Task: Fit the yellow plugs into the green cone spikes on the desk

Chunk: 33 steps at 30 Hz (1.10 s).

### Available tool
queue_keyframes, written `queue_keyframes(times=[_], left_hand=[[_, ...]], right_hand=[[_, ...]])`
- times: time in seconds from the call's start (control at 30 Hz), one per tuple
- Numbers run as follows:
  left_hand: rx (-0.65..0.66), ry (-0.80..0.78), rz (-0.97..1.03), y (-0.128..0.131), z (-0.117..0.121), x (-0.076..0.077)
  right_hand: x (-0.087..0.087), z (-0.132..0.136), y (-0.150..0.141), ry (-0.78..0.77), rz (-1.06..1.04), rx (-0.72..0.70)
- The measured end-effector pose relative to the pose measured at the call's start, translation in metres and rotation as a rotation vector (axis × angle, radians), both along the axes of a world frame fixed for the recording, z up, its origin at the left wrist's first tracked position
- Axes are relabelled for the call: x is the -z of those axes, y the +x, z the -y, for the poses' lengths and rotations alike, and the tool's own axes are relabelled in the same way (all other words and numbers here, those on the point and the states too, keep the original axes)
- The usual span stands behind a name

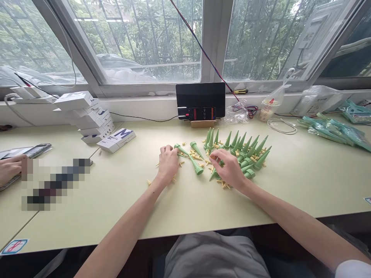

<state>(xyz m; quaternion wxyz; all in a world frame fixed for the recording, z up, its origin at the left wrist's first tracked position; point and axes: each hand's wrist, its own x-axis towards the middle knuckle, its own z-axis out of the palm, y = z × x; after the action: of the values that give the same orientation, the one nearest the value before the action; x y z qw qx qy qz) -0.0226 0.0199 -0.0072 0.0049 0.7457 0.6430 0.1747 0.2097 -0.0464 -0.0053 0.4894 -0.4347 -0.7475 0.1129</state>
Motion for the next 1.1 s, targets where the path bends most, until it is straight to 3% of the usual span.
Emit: queue_keyframes(times=[0.17, 0.33, 0.57, 0.83, 0.93, 1.1], left_hand=[[0.036, 0.093, 0.100, 0.001, 0.001, -0.002], [0.142, 0.253, 0.299, 0.010, 0.010, -0.013], [0.422, 0.350, 0.590, 0.026, 0.020, -0.013], [0.554, 0.384, 0.594, 0.033, 0.029, -0.013], [0.543, 0.322, 0.722, 0.037, 0.034, -0.014], [0.586, 0.029, 1.060, 0.043, 0.042, -0.016]], right_hand=[[0.005, -0.004, 0.003, 0.031, 0.068, 0.004], [0.009, -0.006, 0.005, -0.051, 0.185, 0.017], [0.013, -0.009, 0.005, -0.106, 0.303, -0.011], [0.010, -0.006, 0.003, -0.090, 0.238, -0.013], [0.004, -0.002, 0.001, -0.060, 0.110, -0.007], [-0.004, 0.003, -0.001, -0.035, 0.028, -0.011]])
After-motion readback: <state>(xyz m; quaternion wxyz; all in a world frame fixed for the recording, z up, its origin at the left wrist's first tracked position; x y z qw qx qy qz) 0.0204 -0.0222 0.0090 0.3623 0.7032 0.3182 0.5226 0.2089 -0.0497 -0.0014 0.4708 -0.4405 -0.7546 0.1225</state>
